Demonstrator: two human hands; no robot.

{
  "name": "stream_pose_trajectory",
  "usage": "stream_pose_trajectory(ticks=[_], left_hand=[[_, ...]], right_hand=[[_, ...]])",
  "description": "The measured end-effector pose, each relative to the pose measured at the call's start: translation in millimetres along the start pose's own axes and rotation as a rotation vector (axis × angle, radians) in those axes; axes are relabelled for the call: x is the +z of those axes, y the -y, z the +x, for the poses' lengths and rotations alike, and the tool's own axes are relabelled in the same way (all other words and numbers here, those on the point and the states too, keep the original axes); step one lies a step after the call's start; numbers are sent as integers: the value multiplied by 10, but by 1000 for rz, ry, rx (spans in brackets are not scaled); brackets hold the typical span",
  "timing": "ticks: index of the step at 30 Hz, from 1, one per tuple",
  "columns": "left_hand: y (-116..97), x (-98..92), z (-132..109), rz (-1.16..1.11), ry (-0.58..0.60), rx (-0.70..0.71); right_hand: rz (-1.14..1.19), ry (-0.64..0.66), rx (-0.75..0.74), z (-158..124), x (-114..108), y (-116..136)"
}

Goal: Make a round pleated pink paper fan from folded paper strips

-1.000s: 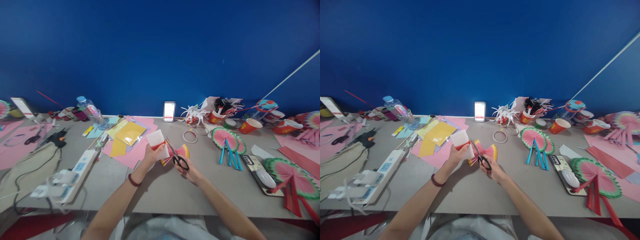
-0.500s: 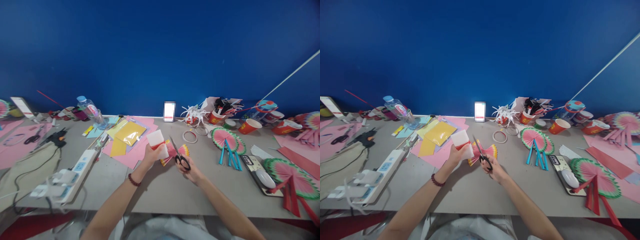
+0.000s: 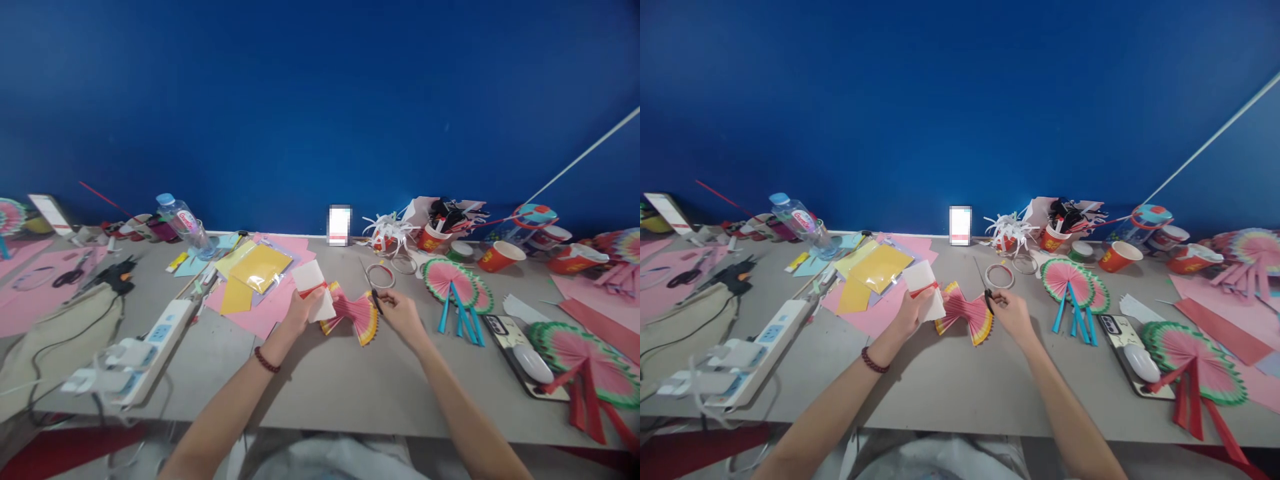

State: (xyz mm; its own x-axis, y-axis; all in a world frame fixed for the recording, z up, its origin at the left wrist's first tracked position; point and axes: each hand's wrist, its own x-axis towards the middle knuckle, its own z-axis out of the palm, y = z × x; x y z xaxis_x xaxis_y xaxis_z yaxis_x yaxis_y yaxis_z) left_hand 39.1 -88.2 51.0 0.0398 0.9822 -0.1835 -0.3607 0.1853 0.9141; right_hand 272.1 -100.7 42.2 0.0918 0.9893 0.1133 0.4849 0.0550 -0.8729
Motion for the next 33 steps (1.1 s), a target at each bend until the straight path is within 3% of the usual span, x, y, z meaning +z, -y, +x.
stream_pose_trajectory(ticks=[3, 6, 9, 14, 22, 24, 27, 30, 33], left_hand=[[-5, -15, -1, -17, 27, -16], [-9, -31, 3, -42, 74, -30], [-10, -47, 17, -82, 116, -51], [-25, -61, 37, -195, 163, -80], [-112, -11, 28, -468, 179, -175], [-101, -7, 30, -460, 190, -183], [-73, -3, 25, -397, 161, -169], [-63, 13, 9, -306, 157, -129], [-73, 35, -7, -243, 176, -72]], right_hand=[[-349, -38, -136, 139, -116, -26], [-545, 12, -228, 350, -167, -54], [-659, 115, -191, 591, -154, -94], [-715, 95, -47, 864, -97, -142], [-670, 117, 1, 925, -61, -107], [-621, 135, -55, 868, -18, 25], [-319, 237, -199, 701, 99, 344], [-49, 339, -252, 486, 240, 690], [44, 369, -269, 328, 354, 907]])
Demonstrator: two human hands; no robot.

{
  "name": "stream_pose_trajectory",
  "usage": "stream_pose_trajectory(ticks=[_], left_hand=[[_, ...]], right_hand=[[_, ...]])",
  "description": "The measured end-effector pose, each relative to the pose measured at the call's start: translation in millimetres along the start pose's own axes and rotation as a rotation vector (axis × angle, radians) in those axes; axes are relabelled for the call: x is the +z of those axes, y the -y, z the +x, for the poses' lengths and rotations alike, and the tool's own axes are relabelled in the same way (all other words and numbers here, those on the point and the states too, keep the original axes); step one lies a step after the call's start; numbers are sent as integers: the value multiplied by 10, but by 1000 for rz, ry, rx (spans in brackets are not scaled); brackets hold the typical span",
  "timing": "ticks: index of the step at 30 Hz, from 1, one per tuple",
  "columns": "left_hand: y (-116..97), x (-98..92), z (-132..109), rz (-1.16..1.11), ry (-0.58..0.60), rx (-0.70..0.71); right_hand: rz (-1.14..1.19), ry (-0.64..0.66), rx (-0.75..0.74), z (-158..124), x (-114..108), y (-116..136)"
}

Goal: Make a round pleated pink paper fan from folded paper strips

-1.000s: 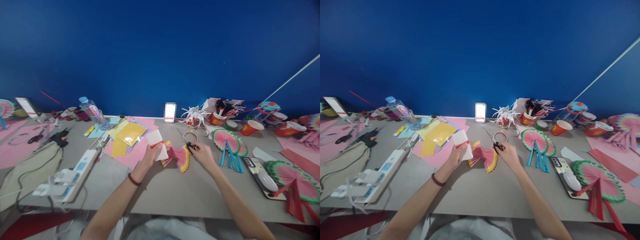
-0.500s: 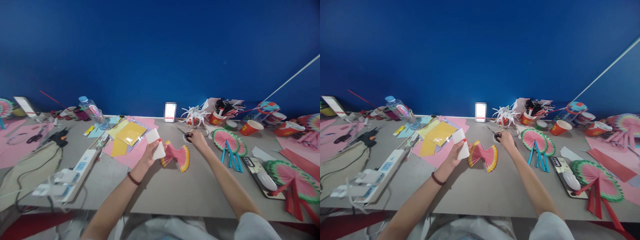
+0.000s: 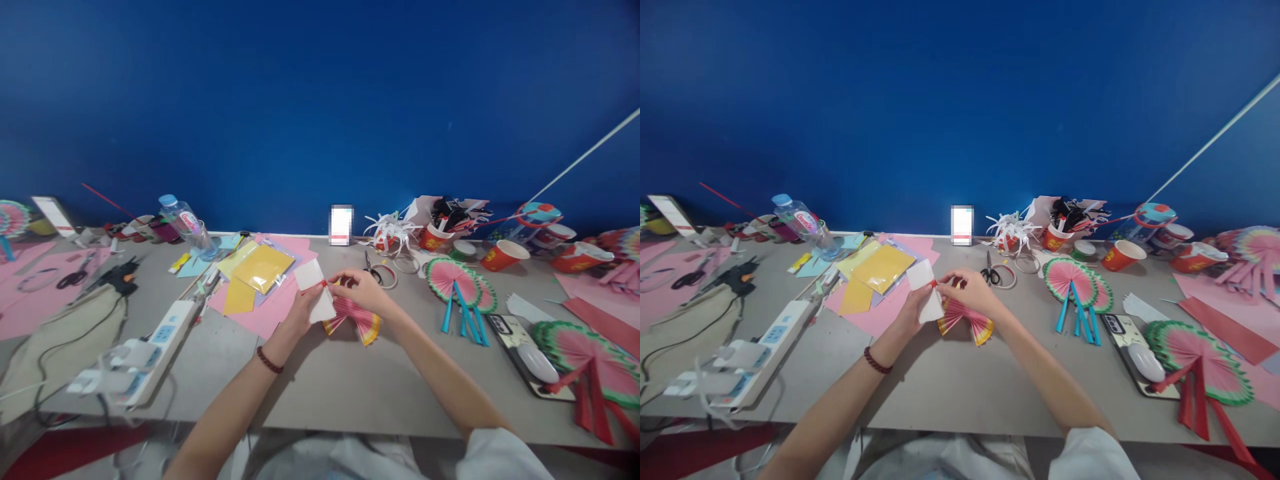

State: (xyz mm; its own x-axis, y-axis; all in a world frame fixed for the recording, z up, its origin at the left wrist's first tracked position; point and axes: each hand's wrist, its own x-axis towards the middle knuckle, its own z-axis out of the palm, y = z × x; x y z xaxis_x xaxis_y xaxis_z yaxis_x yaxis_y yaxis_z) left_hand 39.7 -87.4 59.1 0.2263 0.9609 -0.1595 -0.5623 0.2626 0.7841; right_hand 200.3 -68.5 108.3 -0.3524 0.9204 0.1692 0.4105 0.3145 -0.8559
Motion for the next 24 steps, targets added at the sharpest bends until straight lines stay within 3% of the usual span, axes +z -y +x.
stream_pose_trajectory(ticks=[4, 9, 12, 17, 24], left_hand=[[-9, 34, -8, 6, -45, 17], [-21, 52, -10, 24, -48, 11], [-34, 12, 26, 19, -71, 25], [-95, -151, 153, 111, -228, 114], [-382, -436, 300, 271, -391, 129]], right_hand=[[136, -40, 24, -17, 92, 44], [348, -79, 125, -9, 30, -29], [467, -165, 153, -1, -92, -70], [596, -260, 136, -13, -342, -143], [859, -163, 48, -181, -671, 32]])
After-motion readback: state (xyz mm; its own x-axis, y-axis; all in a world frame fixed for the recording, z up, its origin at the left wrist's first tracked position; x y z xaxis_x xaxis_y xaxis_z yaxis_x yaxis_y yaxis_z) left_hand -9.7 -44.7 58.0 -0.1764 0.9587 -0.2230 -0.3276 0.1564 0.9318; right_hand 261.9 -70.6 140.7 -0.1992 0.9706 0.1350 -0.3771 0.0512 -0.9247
